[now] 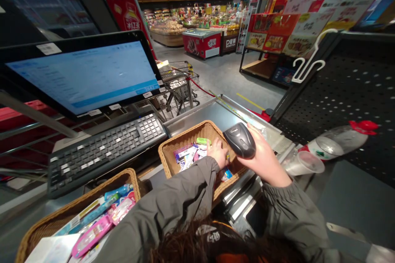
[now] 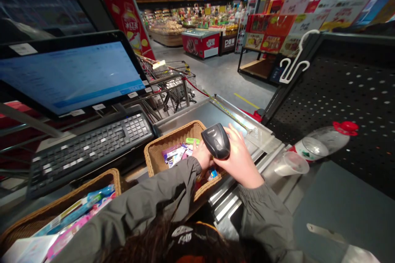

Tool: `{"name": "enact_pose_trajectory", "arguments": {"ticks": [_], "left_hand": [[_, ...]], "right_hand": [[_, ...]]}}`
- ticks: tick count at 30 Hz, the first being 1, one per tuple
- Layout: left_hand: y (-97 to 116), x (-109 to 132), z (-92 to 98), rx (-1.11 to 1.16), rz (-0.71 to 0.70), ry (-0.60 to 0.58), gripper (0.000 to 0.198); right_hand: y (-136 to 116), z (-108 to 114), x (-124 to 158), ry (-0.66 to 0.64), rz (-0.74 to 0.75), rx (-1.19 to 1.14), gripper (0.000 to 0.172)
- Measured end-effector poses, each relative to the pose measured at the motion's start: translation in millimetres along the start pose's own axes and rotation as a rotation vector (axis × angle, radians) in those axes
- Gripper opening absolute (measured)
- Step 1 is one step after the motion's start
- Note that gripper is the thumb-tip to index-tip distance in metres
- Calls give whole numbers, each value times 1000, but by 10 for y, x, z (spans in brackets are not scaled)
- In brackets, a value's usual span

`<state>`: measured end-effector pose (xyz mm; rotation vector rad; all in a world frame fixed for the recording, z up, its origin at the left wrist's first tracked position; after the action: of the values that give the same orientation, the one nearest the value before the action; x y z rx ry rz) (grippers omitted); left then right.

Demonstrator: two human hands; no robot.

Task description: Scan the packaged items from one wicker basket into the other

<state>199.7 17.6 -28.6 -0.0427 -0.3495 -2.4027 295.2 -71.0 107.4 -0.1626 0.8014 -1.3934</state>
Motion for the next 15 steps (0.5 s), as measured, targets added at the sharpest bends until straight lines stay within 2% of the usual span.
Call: {"name": "enact_pose_trajectory", "arguments": {"ticks": [2,5,11,13,15], "left_hand": [[16,14,-14,2,4,5,28],[23,35,-5,-20,-32,41,28],[-1,149,9,-113,-209,65,32],[-44,208,73,-134,-266,43,28],[-122,297,234,-140,-297,41,20]], "right_hand": [[11,-2,17,0,-3,2,58],[-2,5,39,3,1,14,60],[-112,13,66,5,34,19,54],[-162,19,79,8,28,16,53],[-230,30,91,16,23,10,52]]}}
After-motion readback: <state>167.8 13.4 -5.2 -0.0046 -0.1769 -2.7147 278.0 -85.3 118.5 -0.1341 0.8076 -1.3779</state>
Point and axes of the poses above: each hand's wrist, its own x-axis away from the middle knuckle, its own z-axis out of the back of the hand, y = z × x, the point moved 6 cm from there along -x, towards the middle knuckle, and after that the axes turned 3 degrees about -y, right-handed, at the moved point
